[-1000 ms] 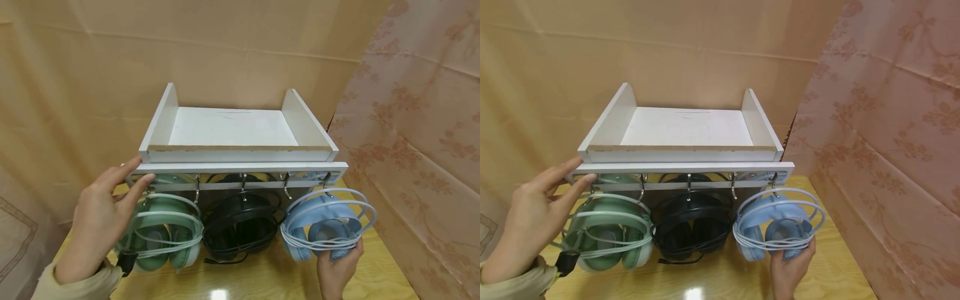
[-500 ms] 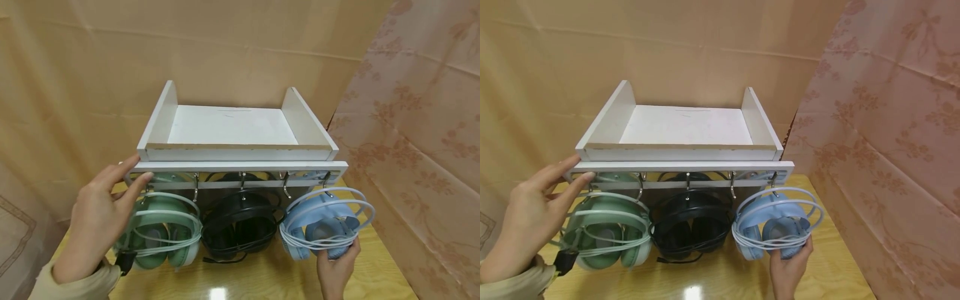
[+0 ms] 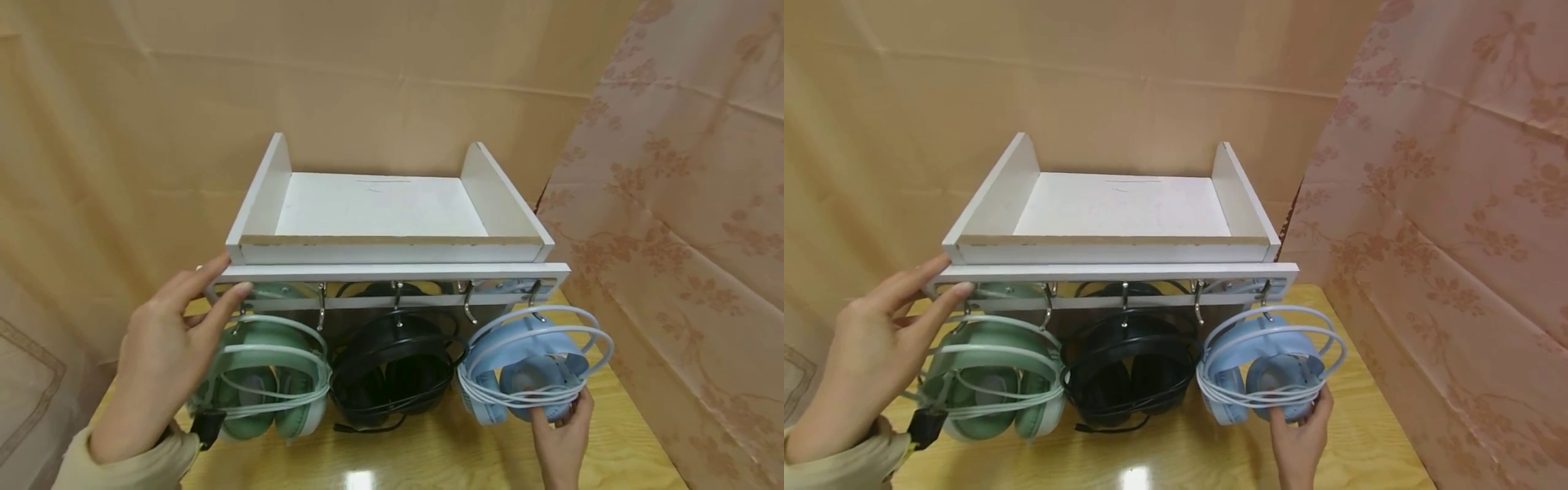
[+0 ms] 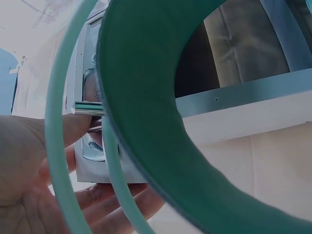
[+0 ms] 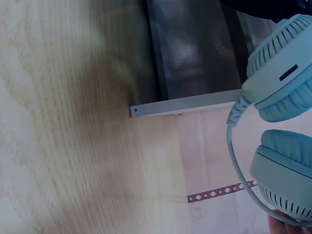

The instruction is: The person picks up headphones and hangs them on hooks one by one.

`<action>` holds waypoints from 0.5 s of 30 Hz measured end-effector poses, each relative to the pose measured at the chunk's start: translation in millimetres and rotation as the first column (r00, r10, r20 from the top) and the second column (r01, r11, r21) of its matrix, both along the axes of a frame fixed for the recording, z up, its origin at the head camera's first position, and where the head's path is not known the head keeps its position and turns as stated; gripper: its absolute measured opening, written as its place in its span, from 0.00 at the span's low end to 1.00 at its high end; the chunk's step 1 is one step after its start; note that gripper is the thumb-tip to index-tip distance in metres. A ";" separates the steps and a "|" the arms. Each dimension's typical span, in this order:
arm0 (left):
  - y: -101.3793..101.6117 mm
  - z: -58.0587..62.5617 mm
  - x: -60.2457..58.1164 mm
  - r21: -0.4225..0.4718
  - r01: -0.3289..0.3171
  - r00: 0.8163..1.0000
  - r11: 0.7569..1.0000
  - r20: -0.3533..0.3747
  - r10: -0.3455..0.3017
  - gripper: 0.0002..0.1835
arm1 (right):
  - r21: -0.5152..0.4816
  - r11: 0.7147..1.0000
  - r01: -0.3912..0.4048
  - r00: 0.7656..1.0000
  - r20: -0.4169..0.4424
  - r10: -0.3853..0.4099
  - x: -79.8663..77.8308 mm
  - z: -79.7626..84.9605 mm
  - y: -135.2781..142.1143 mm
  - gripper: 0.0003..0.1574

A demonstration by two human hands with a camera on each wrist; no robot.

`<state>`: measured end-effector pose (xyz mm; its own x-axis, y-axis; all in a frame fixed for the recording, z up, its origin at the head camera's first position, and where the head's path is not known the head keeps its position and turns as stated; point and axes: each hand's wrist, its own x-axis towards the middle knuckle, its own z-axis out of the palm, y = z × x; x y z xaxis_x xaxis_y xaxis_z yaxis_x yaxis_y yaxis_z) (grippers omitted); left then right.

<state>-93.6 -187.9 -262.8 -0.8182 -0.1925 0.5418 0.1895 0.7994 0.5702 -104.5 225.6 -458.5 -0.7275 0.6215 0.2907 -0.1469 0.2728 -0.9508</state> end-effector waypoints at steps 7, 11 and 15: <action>1.5 0.5 0.4 -0.016 0.013 0.999 1.000 -0.038 -0.014 0.23 | -0.154 0.986 -0.066 0.997 0.040 0.073 -0.8 0.4 9.0 0.40; 1.5 -0.2 -0.2 -0.010 0.010 0.999 1.000 -0.035 -0.011 0.23 | -0.173 0.976 -0.130 0.990 0.028 0.137 -12.4 -38.8 36.9 0.42; 1.1 -0.2 -0.9 -0.003 0.021 0.999 1.000 -0.032 -0.021 0.24 | -0.151 0.977 -0.152 0.985 0.057 0.162 -30.6 -99.6 74.4 0.44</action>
<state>-94.5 -186.8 -263.0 -0.8045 -0.1739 0.5679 0.2242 0.7966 0.5615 -135.1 299.9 -558.1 -0.8346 0.5296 0.1513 -0.1096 0.1095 -0.9879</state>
